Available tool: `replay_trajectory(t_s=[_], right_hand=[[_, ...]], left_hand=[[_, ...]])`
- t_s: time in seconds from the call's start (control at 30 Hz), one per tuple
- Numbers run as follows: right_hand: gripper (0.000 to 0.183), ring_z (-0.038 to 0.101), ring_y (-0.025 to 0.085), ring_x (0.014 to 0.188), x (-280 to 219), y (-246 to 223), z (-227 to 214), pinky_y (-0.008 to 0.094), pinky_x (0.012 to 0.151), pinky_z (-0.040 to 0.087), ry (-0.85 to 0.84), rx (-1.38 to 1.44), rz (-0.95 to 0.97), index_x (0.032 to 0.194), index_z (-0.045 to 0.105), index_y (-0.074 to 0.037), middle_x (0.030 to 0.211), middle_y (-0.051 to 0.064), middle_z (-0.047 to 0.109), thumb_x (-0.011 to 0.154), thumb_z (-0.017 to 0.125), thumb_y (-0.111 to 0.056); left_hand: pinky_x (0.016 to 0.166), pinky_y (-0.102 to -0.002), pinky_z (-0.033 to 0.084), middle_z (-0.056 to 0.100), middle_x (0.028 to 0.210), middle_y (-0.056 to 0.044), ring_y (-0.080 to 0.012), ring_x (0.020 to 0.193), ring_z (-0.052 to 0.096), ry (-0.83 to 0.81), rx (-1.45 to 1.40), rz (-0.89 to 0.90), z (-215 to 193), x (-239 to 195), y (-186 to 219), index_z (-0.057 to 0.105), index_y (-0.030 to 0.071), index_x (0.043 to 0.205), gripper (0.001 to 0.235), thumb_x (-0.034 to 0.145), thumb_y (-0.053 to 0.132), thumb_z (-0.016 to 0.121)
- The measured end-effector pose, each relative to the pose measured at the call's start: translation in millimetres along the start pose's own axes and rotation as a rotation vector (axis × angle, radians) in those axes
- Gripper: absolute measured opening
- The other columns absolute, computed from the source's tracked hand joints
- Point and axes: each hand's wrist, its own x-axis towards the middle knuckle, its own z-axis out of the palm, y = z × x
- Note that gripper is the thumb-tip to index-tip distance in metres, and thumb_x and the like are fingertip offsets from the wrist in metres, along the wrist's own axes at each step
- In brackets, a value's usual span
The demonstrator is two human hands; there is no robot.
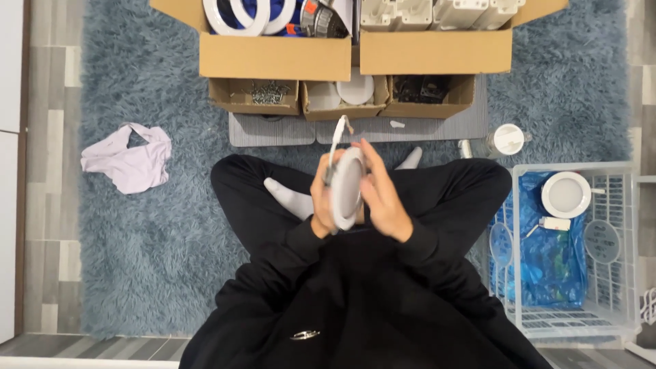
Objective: The person is sitting on the floor and assembling recessed LED light fixtures by snapping the outer rings and diffusers onto the main light units.
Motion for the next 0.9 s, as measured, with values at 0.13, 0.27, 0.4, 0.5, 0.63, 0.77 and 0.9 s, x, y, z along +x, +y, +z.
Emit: replay_trajectory(t_s=[0.13,0.27,0.4,0.5,0.63,0.77,0.9], right_hand=[[0.058,0.041,0.034,0.158,-24.6,56.4,-19.7,0.054,0.130,0.031,0.032,0.104,0.187,0.171,0.034,-0.003,0.172,0.022,0.042,0.119,0.044,-0.028],[0.048,0.078,0.033,0.114,-74.2,135.7,-32.6,0.056,0.092,0.066,-0.001,0.497,0.533,0.163,0.046,-0.012,0.140,0.021,0.070,0.116,0.050,-0.020],[0.056,0.077,0.028,0.111,-107.5,159.9,-67.5,0.054,0.087,0.067,0.111,0.579,0.594,0.163,0.049,-0.006,0.138,0.022,0.071,0.109,0.063,-0.012],[0.054,0.073,0.022,0.113,-123.1,152.4,-117.0,0.049,0.091,0.066,0.234,0.410,0.516,0.157,0.058,-0.007,0.136,0.014,0.072,0.104,0.068,-0.009],[0.056,0.069,0.028,0.128,-143.5,126.2,-193.6,0.048,0.107,0.059,0.502,0.427,0.394,0.160,0.055,-0.009,0.149,0.017,0.067,0.105,0.064,-0.005],[0.056,0.063,0.018,0.145,-152.6,32.3,-249.2,0.038,0.126,0.054,0.795,0.329,0.216,0.168,0.043,-0.013,0.163,0.005,0.059,0.117,0.061,-0.024],[0.061,0.070,0.022,0.149,-192.6,-18.3,-305.4,0.039,0.132,0.063,1.173,0.255,0.025,0.171,0.042,-0.013,0.169,0.012,0.063,0.117,0.064,-0.029]], left_hand=[[0.115,-0.048,0.046,0.062,0.143,-0.027,-0.0359,0.133,0.062,-0.057,0.012,-0.023,-15.5,-2.9,3.6,0.061,-0.007,0.142,0.078,0.106,0.061,0.061],[0.123,-0.045,0.041,0.054,0.160,-0.025,-0.0321,0.145,0.057,-0.135,-0.031,-0.165,-13.2,-11.1,13.2,0.055,-0.003,0.154,0.079,0.109,0.063,0.052],[0.122,-0.054,0.043,0.059,0.157,-0.030,-0.0404,0.144,0.059,-0.292,0.026,-0.380,-14.2,-9.7,17.8,0.051,-0.004,0.160,0.077,0.109,0.053,0.048],[0.114,-0.048,0.051,0.071,0.144,-0.022,-0.0316,0.131,0.069,-0.436,0.073,-0.454,-25.2,-13.8,0.4,0.055,0.002,0.160,0.058,0.116,0.035,0.035],[0.105,-0.046,0.059,0.079,0.127,-0.018,-0.0353,0.119,0.076,-0.562,0.200,-0.405,-40.0,2.3,8.5,0.067,0.004,0.146,0.039,0.112,0.022,0.062],[0.099,-0.045,0.057,0.080,0.123,-0.015,-0.0373,0.112,0.075,-0.735,0.645,-0.206,-76.5,8.5,-9.5,0.075,0.007,0.131,0.035,0.100,0.022,0.074],[0.092,-0.045,0.059,0.079,0.123,-0.019,-0.0405,0.105,0.075,-0.743,0.894,-0.089,-108.0,7.1,-32.7,0.075,-0.002,0.125,0.034,0.097,0.017,0.076]])
